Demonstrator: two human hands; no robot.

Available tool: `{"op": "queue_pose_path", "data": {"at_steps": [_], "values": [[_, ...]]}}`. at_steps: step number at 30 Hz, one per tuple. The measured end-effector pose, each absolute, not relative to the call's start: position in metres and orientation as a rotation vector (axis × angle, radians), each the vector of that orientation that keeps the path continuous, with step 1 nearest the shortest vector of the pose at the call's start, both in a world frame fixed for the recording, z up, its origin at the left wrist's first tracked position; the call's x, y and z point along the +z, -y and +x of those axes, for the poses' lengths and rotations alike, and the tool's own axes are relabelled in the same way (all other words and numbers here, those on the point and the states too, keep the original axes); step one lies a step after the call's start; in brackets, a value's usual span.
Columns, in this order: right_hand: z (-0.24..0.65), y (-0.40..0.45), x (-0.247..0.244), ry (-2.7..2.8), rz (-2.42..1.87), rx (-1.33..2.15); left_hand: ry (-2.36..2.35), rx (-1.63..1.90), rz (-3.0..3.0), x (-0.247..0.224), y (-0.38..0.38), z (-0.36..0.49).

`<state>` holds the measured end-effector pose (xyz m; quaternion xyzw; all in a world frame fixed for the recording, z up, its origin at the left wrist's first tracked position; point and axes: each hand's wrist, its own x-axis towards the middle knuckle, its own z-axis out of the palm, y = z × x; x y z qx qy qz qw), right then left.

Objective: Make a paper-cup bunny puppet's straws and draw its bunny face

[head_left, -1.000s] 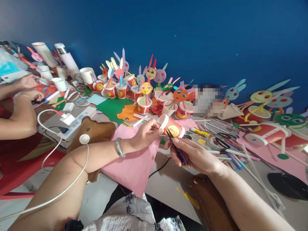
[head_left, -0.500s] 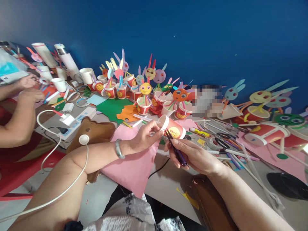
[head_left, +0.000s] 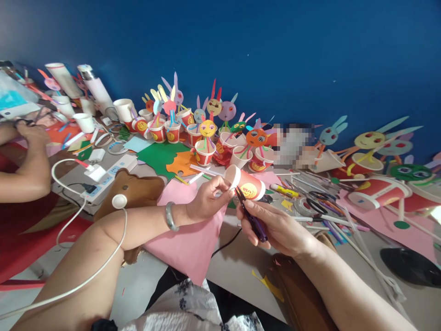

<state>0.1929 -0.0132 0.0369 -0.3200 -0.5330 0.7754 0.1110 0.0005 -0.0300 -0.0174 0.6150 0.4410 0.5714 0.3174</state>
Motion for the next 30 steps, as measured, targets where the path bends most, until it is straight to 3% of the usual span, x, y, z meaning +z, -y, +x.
{"op": "queue_pose_path", "data": {"at_steps": [16,30], "values": [[0.189,0.022,0.042,1.425,-0.958,2.282,-1.068,1.553,1.580,-0.028,0.028,0.004],[0.189,0.026,0.035,1.604,-0.997,2.084,-1.050,1.576,1.537,-0.024,0.030,0.007]]}}
